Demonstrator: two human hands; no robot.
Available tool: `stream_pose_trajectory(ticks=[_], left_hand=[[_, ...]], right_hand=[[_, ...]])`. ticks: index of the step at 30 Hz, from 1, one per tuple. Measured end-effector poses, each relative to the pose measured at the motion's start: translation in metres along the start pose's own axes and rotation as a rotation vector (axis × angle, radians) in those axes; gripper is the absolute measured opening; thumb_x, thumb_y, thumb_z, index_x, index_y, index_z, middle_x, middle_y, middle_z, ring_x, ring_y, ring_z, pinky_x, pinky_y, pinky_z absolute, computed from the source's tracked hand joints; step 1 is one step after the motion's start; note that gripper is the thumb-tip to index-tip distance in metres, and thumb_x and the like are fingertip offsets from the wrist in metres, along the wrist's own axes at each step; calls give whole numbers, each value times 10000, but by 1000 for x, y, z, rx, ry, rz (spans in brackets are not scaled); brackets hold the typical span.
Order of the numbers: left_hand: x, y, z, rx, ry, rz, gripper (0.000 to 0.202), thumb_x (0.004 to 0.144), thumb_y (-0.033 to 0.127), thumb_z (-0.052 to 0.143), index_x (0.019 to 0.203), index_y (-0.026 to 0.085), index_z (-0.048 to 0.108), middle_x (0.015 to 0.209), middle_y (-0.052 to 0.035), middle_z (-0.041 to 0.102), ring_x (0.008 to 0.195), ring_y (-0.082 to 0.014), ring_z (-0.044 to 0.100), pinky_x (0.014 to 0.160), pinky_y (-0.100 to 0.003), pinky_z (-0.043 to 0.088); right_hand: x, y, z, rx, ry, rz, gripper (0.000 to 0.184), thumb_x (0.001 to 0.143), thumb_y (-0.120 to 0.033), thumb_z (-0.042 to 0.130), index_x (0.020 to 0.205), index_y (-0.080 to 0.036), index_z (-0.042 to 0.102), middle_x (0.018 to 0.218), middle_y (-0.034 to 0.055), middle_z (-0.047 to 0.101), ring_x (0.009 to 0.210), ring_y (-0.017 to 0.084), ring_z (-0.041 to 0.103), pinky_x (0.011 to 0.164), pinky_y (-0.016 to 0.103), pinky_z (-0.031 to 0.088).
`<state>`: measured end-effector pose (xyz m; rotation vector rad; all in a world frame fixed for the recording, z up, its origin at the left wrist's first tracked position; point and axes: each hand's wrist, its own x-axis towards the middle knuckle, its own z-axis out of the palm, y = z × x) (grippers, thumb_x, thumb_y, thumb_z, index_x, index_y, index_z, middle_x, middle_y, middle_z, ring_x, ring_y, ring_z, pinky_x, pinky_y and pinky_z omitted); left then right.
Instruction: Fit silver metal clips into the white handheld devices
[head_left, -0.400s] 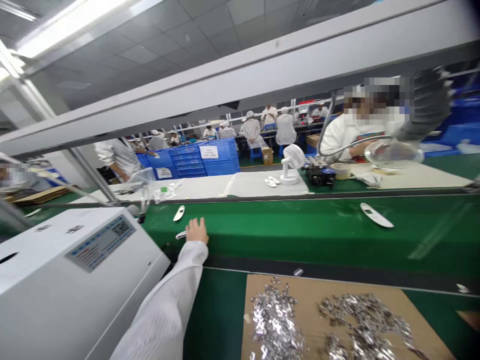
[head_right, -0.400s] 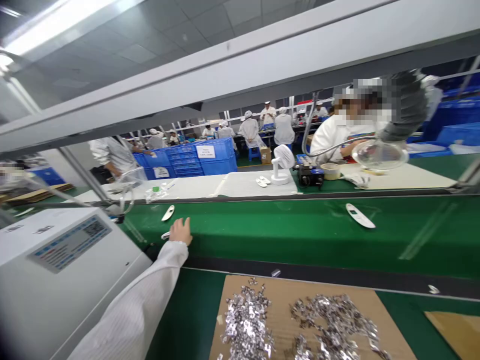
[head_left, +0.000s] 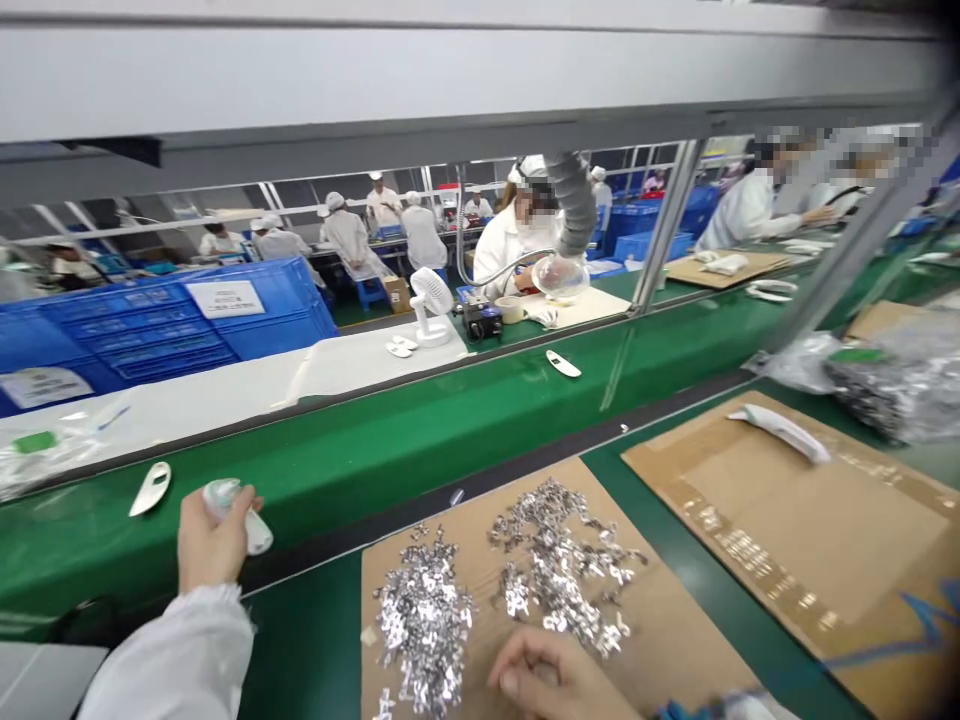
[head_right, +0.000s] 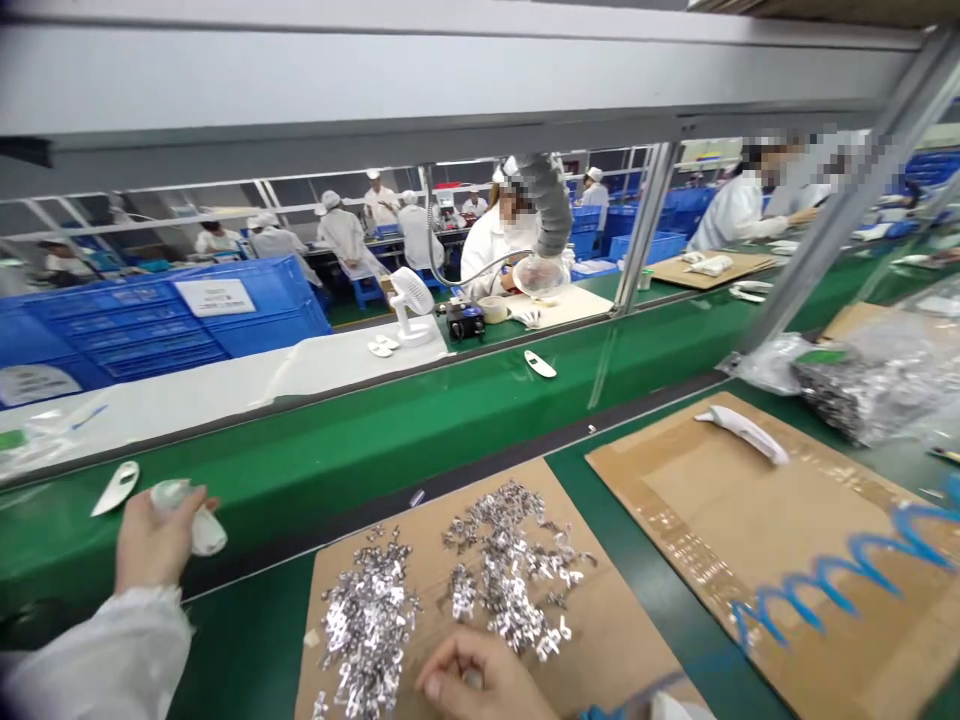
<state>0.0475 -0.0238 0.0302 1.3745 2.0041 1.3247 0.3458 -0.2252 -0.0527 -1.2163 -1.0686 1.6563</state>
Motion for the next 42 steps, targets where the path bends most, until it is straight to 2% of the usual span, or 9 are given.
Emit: stream_pose_trajectory(ticks=[2, 4, 6, 8, 12, 20, 24, 32, 42], left_hand=[[-47, 15, 5, -184, -98, -82, 191, 787, 327, 532, 928, 220, 461, 741, 14, 592, 667, -227, 636, 530, -352, 527], [-107, 26, 9, -431, -325, -194, 339, 746, 402, 601, 1017, 230, 493, 802, 2, 638, 475, -158, 558, 390, -282, 468], [-166, 33, 15, -588, -517, -348, 523, 700, 445, 682, 1145, 254, 483, 749, 21, 631, 338, -86, 419, 285, -217, 369], [-215, 35, 25, -723, -670, -508, 587, 719, 436, 685, 1226, 281, 435, 609, 58, 553, 306, -73, 356, 261, -194, 356], [-265, 31, 52, -933, -993, -833, 488, 841, 500, 510, 1250, 251, 420, 592, 38, 520, 290, -65, 348, 253, -183, 367], [-284, 22, 66, -919, -939, -814, 408, 875, 487, 430, 1195, 239, 381, 721, -9, 583, 438, -164, 551, 310, -294, 489], [-289, 24, 61, -892, -864, -768, 319, 847, 524, 472, 947, 225, 427, 717, 8, 581, 419, -151, 546, 279, -267, 457], [-296, 21, 62, -760, -815, -764, 395, 872, 594, 322, 820, 213, 410, 346, 16, 478, 246, -141, 404, 252, -203, 318], [-300, 15, 68, -914, -788, -776, 394, 836, 625, 425, 841, 234, 378, 352, 51, 485, 292, -128, 431, 295, -187, 326]], right_hand=[[-6, -16, -10, 32, -49, 54, 256, 796, -417, 570, 848, -167, 592, 449, -111, 376, 351, 47, 289, 356, 163, 217], [-13, -37, -31, -100, -12, 19, 225, 826, -391, 544, 889, -180, 587, 492, -95, 429, 375, 64, 347, 365, 174, 263], [-18, -54, -63, -421, 126, -198, 146, 862, -296, 528, 881, -192, 629, 765, -12, 620, 656, 94, 561, 593, 199, 426], [-19, -62, -99, -805, 337, -291, 169, 894, -257, 475, 952, -210, 626, 901, 16, 662, 843, 143, 606, 748, 256, 444], [-10, -57, -150, -1001, 461, -221, 167, 863, -196, 483, 910, -156, 639, 867, 72, 675, 789, 201, 612, 716, 318, 421], [3, -43, -159, -1159, 511, -229, 138, 833, -182, 542, 776, -191, 668, 772, 47, 688, 693, 216, 617, 620, 304, 405], [-11, -53, -132, -1164, 535, -306, 127, 871, -250, 545, 844, -208, 662, 896, 51, 682, 787, 223, 624, 683, 324, 437], [-39, -35, -26, -998, -85, -663, 110, 929, -183, 500, 894, -205, 603, 888, 10, 672, 775, 148, 637, 674, 267, 509], [-41, -30, -25, -1170, -159, -781, 151, 955, -138, 433, 967, -180, 577, 952, 36, 660, 802, 152, 634, 663, 272, 535]])
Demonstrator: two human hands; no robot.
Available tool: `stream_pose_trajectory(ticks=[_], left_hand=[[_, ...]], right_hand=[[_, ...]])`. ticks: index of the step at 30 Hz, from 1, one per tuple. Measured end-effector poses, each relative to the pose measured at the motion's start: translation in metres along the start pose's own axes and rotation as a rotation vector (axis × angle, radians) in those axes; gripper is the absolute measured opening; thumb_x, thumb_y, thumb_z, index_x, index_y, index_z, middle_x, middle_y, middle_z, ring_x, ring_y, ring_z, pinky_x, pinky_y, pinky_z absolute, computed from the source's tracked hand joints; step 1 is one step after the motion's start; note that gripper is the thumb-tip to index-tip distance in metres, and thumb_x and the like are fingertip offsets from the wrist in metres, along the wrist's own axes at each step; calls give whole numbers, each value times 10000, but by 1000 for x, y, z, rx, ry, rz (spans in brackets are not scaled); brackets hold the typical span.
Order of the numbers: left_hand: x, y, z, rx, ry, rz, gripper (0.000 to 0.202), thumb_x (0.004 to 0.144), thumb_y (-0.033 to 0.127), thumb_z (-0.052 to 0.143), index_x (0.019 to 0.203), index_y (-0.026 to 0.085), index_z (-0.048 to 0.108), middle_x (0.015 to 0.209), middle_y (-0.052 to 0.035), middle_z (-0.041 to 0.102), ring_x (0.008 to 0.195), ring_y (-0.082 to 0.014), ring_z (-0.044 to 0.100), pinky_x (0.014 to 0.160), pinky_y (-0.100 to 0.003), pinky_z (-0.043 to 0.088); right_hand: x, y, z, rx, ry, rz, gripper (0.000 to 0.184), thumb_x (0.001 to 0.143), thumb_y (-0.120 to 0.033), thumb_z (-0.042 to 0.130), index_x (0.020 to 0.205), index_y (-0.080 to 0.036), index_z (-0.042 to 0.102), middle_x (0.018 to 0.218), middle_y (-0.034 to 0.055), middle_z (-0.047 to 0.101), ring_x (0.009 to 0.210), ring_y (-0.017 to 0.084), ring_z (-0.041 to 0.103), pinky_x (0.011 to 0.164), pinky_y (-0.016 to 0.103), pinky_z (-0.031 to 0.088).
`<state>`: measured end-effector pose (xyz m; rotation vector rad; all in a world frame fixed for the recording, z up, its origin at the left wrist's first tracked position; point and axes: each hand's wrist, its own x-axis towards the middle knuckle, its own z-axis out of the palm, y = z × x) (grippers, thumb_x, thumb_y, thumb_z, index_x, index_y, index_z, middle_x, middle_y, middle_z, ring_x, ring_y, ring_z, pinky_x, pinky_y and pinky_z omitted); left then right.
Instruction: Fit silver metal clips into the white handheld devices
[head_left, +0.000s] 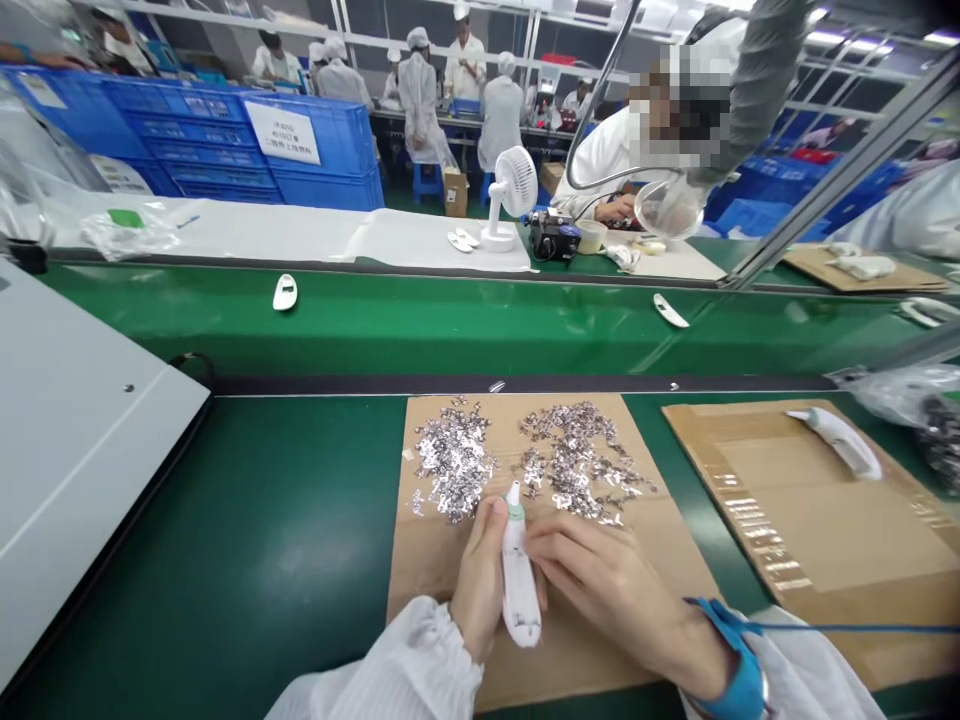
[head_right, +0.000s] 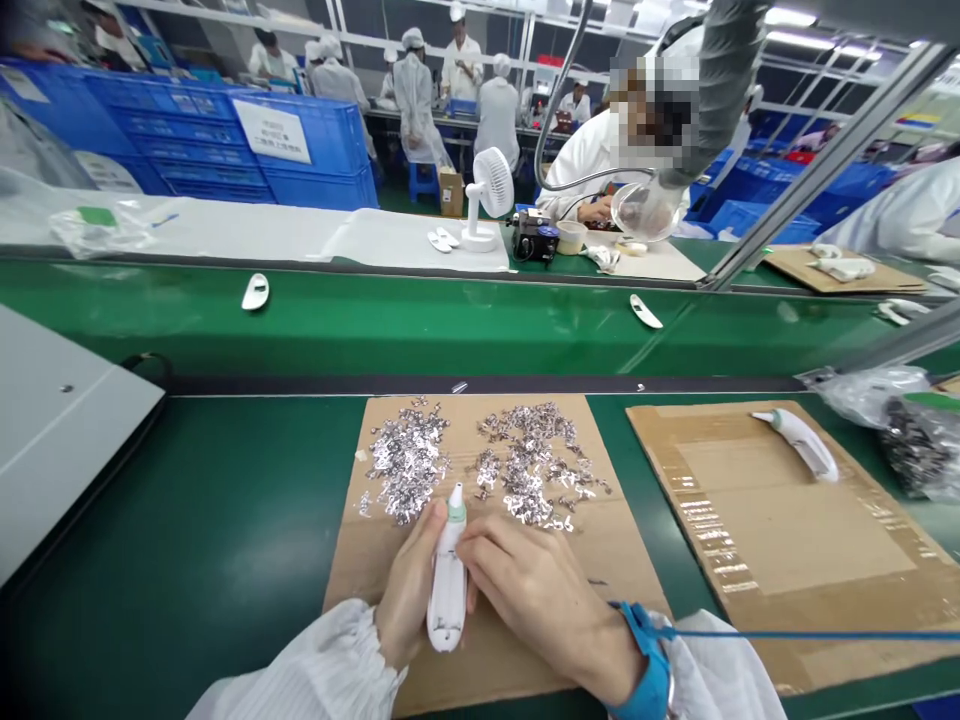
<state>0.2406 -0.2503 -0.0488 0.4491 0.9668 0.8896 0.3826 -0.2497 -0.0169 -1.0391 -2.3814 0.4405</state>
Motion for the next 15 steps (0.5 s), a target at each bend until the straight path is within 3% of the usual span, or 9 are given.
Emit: stream_pose_trajectory(ticks=[9, 15], left_hand=[[0, -2, -2, -28, 33, -23, 340, 862, 576, 430, 852, 239, 388, 397, 70, 485, 290, -126, 461, 293, -186, 351], [0, 0, -1, -58, 11, -14, 304, 884, 540, 389, 844, 239, 368, 396, 61, 491, 276, -130, 453, 273, -181, 342]], right_hand=[[-2, -3, 1, -2, -21, -41, 189, 951, -112, 424, 982, -184, 597, 972, 57, 660, 789, 154, 633, 632, 263, 516], [-3, -6, -6, 136, -117, 120, 242, 970, -205, 406, 1102, -238, 606, 977, 60, 585, 790, 151, 625, 666, 285, 525]])
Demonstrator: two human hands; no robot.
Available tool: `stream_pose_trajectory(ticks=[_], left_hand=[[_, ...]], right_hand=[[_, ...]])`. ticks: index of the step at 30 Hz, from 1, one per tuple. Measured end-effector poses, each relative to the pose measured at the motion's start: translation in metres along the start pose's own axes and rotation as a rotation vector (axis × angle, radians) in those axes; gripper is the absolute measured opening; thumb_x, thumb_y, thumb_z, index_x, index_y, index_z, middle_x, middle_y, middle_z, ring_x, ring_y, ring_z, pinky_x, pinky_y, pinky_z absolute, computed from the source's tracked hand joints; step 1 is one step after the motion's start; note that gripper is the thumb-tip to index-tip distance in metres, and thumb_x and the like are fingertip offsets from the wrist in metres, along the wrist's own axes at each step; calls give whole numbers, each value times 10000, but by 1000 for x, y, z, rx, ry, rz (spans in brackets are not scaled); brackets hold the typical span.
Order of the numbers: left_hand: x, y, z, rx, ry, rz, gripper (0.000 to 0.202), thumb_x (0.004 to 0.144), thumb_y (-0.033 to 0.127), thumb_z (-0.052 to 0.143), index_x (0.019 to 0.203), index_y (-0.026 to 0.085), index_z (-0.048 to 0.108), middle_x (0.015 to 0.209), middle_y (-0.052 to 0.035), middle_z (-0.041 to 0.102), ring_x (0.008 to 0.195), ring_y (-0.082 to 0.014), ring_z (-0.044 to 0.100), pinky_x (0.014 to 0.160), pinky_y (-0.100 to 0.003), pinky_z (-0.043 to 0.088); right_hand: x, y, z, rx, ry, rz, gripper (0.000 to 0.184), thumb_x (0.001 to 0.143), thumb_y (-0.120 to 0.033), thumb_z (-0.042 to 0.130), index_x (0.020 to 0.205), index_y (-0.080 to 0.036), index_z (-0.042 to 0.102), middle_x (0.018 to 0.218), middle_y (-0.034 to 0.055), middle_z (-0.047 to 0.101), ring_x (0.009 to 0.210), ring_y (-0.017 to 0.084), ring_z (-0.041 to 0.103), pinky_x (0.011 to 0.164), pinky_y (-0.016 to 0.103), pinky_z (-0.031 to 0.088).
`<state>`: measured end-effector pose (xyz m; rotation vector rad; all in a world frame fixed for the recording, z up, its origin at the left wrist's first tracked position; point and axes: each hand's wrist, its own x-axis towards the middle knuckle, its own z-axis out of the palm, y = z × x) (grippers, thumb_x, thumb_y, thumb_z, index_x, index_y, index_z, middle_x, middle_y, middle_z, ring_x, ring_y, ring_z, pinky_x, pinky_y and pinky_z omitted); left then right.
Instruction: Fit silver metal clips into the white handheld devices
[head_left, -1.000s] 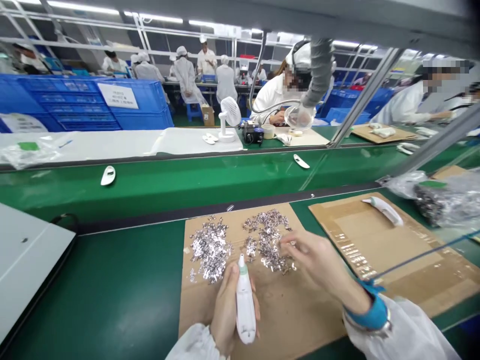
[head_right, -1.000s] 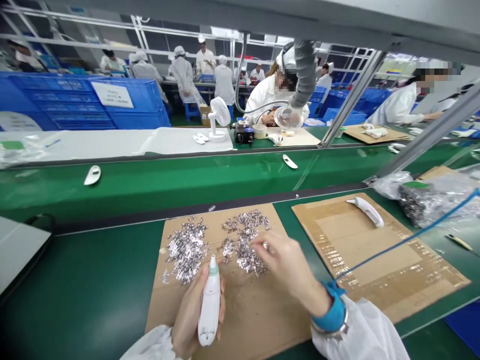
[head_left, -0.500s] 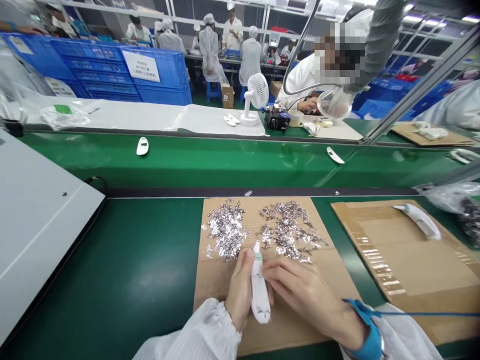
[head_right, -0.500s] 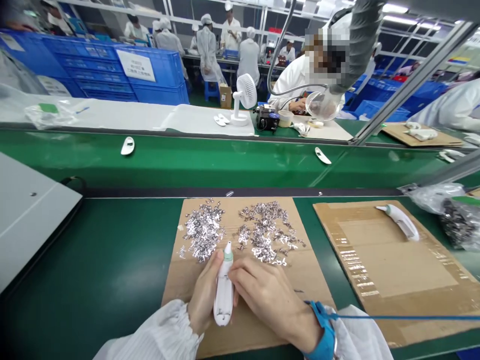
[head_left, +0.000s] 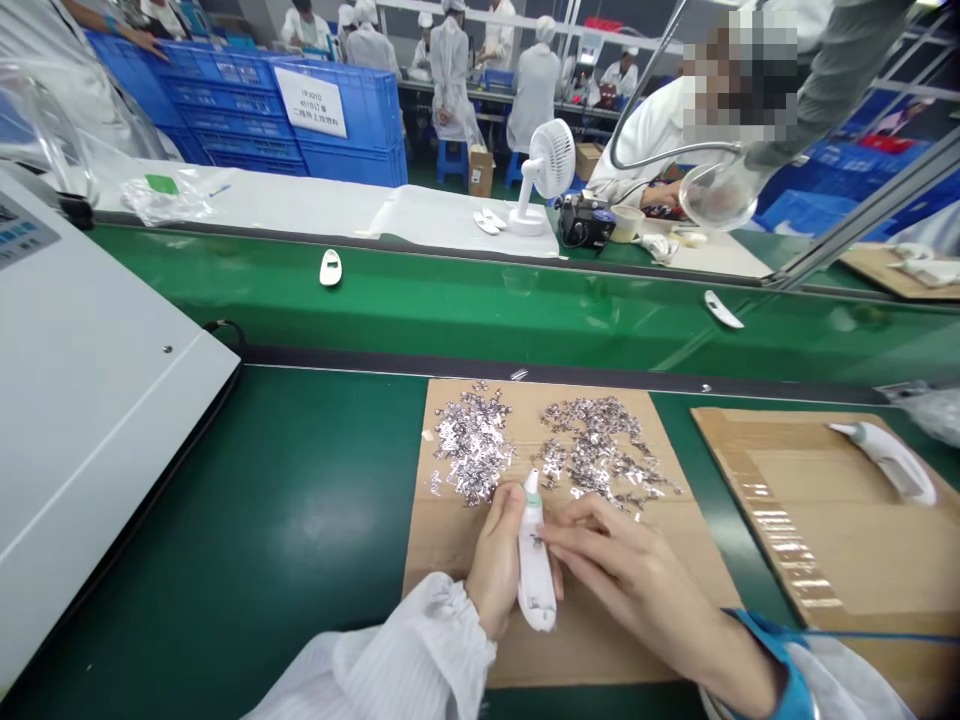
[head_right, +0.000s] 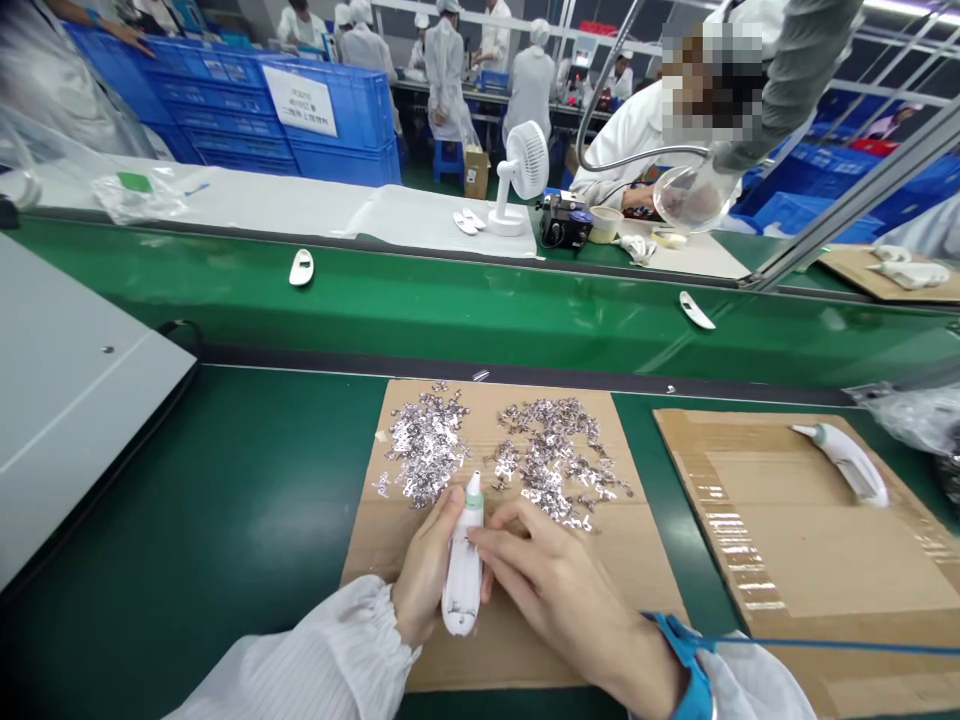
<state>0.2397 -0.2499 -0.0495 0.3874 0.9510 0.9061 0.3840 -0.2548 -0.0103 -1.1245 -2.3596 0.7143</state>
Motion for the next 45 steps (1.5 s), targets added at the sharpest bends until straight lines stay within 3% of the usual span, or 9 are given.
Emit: stream_pose_trajectory(ticks=[5, 9, 11, 15, 24, 28, 33, 39, 45], left_hand=[[0, -1, -1, 0, -24, -3, 306, 893, 538, 357, 850, 235, 364, 414, 65, 483, 268, -136, 454, 254, -187, 334], [-3, -4, -1, 37, -117, 64, 289, 897, 537, 355, 938, 252, 368, 616, 66, 555, 294, -129, 510, 248, -189, 331], [-4, -6, -1, 74, -156, 92, 287, 902, 536, 352, 974, 259, 369, 700, 59, 570, 312, -116, 525, 257, -185, 335], [-6, -8, -2, 109, -167, 104, 288, 906, 535, 346, 1003, 264, 360, 713, 60, 555, 326, -104, 529, 270, -176, 350], [-3, -9, -5, 71, -155, 109, 318, 900, 543, 347, 1028, 253, 373, 692, 59, 563, 313, -107, 527, 261, -176, 358], [-1, -5, -4, 7, -122, 61, 299, 897, 538, 354, 958, 245, 372, 671, 58, 575, 300, -122, 521, 252, -190, 351], [-3, 3, 1, -123, -10, -20, 320, 893, 537, 361, 853, 220, 377, 607, 42, 572, 275, -117, 481, 248, -203, 348], [-5, 0, 2, -55, 52, 44, 433, 848, 629, 392, 934, 207, 437, 394, 51, 503, 224, -141, 432, 227, -198, 323], [-4, -2, 2, -58, 71, 91, 403, 860, 581, 430, 1025, 214, 447, 495, 42, 557, 292, -134, 494, 261, -197, 380]], right_hand=[[0, 1, -10, -103, -117, 6, 275, 963, -210, 381, 1106, -233, 614, 889, 45, 570, 704, 155, 601, 602, 297, 498], [30, 16, -24, -205, 43, 74, 231, 945, -195, 428, 1047, -189, 635, 855, 45, 594, 733, 172, 598, 634, 311, 470], [54, 27, -26, -272, 33, 147, 185, 923, -182, 477, 993, -177, 648, 891, 57, 622, 793, 199, 603, 683, 335, 462], [92, 42, -13, -321, -131, 163, 100, 869, -166, 565, 886, -192, 660, 901, 45, 658, 810, 214, 610, 691, 328, 436], [113, 46, -2, -245, -168, 172, 148, 733, -58, 599, 704, -203, 610, 773, -9, 668, 676, 154, 571, 580, 268, 329], [111, 46, -15, -155, -146, 213, 121, 714, -83, 615, 673, -196, 600, 618, -32, 631, 574, 135, 547, 551, 259, 349], [80, 27, -32, 103, 9, 249, 120, 828, -184, 582, 932, -208, 635, 846, 11, 686, 747, 156, 632, 657, 273, 483], [46, 0, -10, 553, -114, 342, 103, 861, -175, 578, 782, -229, 615, 643, -38, 627, 569, 125, 615, 562, 247, 535], [40, -2, 7, 810, -92, 377, 72, 838, -187, 600, 771, -188, 624, 1006, 46, 456, 607, 100, 569, 379, 209, 521]])
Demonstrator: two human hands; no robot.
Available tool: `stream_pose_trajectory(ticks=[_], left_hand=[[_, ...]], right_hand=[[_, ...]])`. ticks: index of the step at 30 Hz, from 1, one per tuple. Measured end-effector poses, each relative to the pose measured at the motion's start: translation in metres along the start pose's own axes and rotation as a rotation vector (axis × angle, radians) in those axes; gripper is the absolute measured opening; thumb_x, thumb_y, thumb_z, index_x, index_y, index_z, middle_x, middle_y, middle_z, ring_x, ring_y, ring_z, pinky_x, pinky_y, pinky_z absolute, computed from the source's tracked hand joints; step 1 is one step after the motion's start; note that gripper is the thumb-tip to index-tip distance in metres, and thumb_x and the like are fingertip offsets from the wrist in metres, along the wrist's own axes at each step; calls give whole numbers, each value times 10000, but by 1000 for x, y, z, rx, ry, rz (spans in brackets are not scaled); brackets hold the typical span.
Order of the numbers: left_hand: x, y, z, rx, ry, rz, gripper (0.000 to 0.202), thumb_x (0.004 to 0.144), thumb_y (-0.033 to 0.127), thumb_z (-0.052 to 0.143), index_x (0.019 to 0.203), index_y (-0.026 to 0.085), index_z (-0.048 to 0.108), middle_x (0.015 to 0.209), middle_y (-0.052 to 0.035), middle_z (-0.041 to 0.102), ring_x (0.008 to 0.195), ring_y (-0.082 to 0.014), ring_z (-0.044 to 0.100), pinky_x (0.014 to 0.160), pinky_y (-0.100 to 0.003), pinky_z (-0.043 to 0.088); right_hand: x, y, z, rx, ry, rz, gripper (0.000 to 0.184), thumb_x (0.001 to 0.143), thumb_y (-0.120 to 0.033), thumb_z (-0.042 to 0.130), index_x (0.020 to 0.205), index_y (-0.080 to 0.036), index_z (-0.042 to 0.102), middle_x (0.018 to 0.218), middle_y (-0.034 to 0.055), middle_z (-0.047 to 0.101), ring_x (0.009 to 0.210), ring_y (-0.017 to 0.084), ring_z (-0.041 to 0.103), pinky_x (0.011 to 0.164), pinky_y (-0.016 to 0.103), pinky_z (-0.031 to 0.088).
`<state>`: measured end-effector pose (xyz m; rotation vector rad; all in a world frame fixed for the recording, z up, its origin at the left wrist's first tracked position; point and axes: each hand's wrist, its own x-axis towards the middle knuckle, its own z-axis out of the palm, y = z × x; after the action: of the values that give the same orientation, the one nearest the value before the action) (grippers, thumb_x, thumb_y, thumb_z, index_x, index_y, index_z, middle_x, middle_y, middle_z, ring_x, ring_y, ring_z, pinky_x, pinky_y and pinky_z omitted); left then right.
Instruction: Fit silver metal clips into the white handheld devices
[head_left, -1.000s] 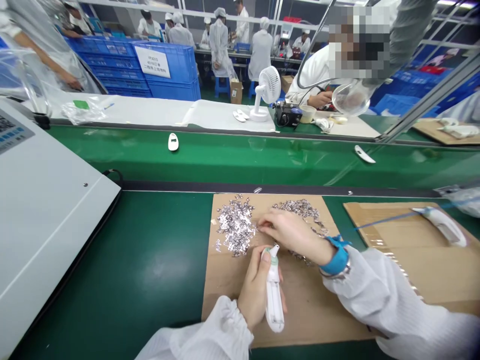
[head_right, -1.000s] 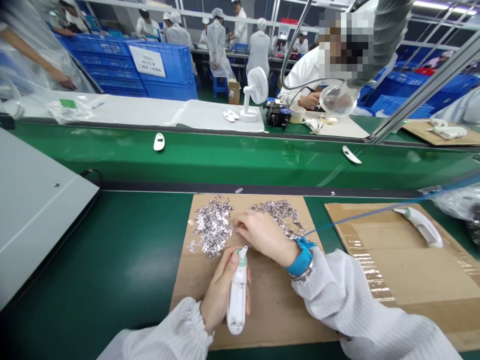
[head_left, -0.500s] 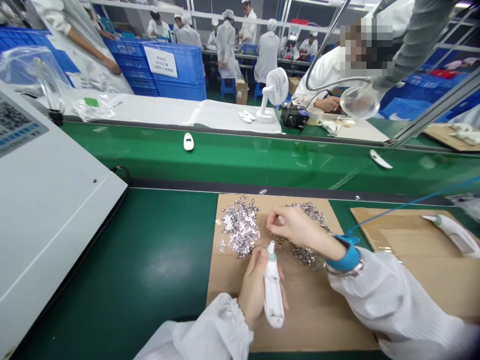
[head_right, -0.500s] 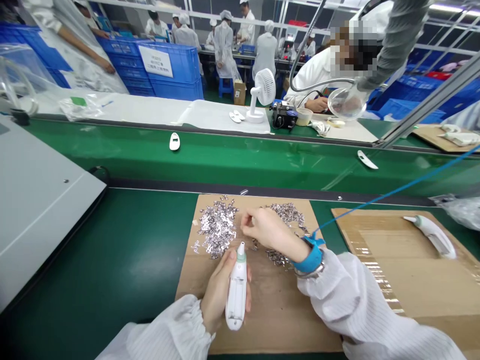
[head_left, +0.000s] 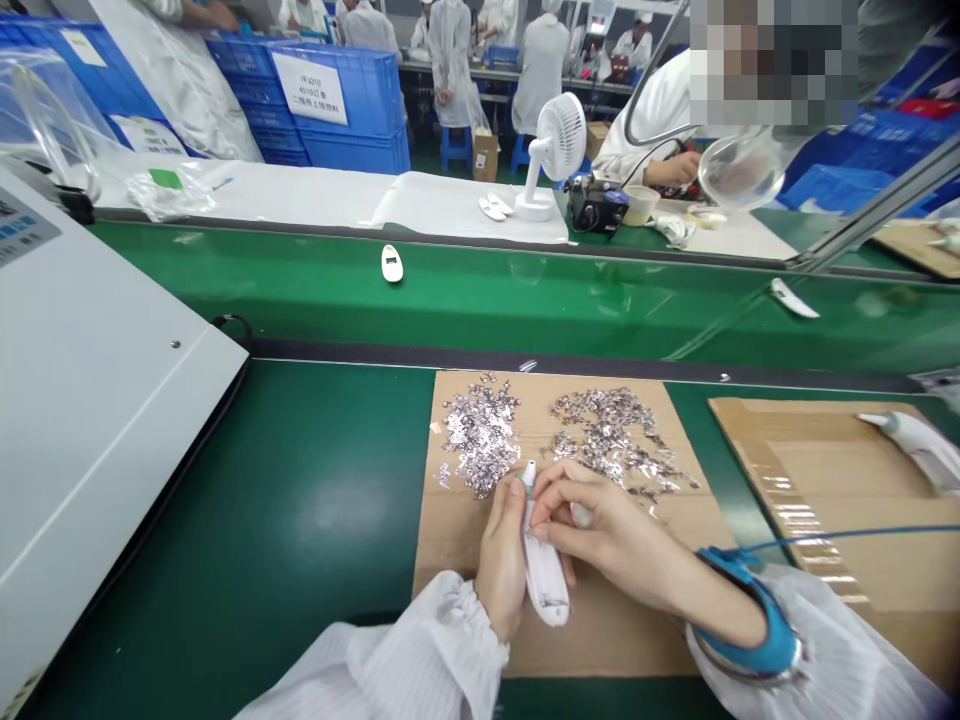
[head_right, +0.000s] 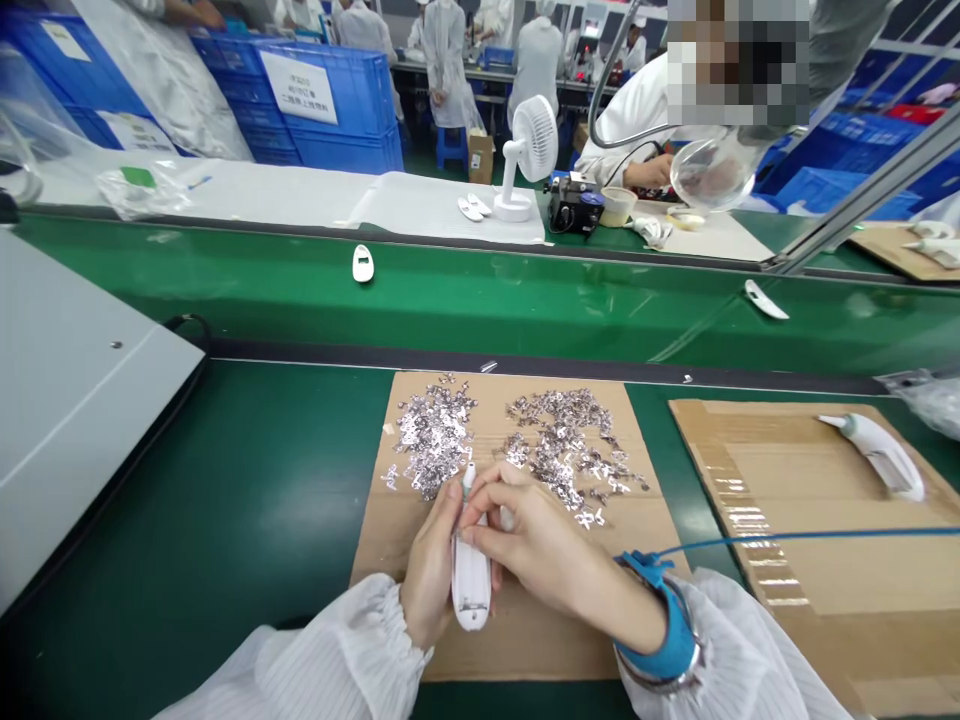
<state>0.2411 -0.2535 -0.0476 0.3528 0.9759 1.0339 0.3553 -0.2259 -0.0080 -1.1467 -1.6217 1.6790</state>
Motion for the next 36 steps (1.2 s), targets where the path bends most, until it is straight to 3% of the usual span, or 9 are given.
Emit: stream_pose_trajectory(ticks=[6, 12, 21, 24, 26, 29, 32, 34, 36], left_hand=[[-1, 2, 2, 25, 43, -36, 329, 872, 547, 429, 954, 228, 423, 531, 48, 552, 308, -139, 512, 258, -209, 401], [-2, 4, 3, 10, -5, -39, 374, 881, 561, 386, 1014, 215, 436, 437, 43, 504, 292, -152, 475, 252, -222, 388], [1, 0, 0, -16, 12, -28, 354, 879, 543, 417, 1035, 226, 444, 540, 44, 540, 314, -130, 492, 263, -216, 410], [-1, 2, 1, 8, 30, -62, 381, 875, 554, 411, 1071, 228, 433, 569, 37, 554, 326, -137, 512, 262, -219, 415], [-3, 3, 1, 21, 32, -80, 413, 874, 564, 402, 1107, 223, 419, 546, 39, 541, 327, -144, 517, 261, -217, 412], [-4, 6, 1, -12, -35, -80, 454, 886, 564, 364, 1198, 235, 378, 551, 42, 534, 309, -143, 496, 246, -228, 404], [-4, 10, 1, -70, -100, -70, 394, 898, 509, 380, 1238, 314, 351, 656, 44, 546, 340, -129, 503, 241, -228, 405], [-4, 12, 1, -97, -100, -81, 345, 894, 480, 408, 1207, 343, 359, 673, 55, 526, 362, -122, 502, 248, -226, 413], [-4, 12, 1, -102, -85, -91, 322, 891, 483, 411, 1173, 334, 368, 661, 57, 514, 365, -122, 491, 250, -228, 412]], right_hand=[[-4, 3, -1, -140, 15, -29, 110, 837, -111, 593, 784, -200, 631, 990, 30, 464, 615, 82, 542, 441, 192, 545], [-3, 0, -1, -38, 20, -17, 91, 859, -155, 579, 780, -190, 608, 966, 17, 430, 486, 44, 530, 408, 215, 541], [-4, 2, 3, -55, 27, 12, 96, 852, -156, 574, 771, -189, 614, 965, 25, 437, 515, 62, 528, 396, 220, 521], [-2, 5, 3, -185, 31, -5, 100, 839, -129, 576, 772, -197, 603, 962, 22, 461, 554, 76, 530, 440, 232, 516], [-3, 1, -2, -351, 51, -44, 129, 799, -97, 615, 841, -219, 613, 942, 18, 493, 646, 112, 552, 556, 267, 535], [-7, -20, -15, -453, 214, -123, 230, 753, -144, 693, 945, -250, 626, 816, -1, 536, 687, 142, 551, 626, 288, 521], [-10, -53, -23, -99, 504, -229, 62, 838, -304, 644, 838, -248, 617, 594, -38, 498, 438, 87, 441, 367, 193, 384], [-9, -73, -18, 224, 599, -383, 227, 882, -379, 583, 706, -236, 572, 486, -61, 426, 323, 57, 331, 268, 163, 274], [-4, -86, -7, 416, 601, -578, 386, 878, -418, 580, 568, -208, 485, 433, -66, 362, 285, 44, 297, 232, 155, 239]])
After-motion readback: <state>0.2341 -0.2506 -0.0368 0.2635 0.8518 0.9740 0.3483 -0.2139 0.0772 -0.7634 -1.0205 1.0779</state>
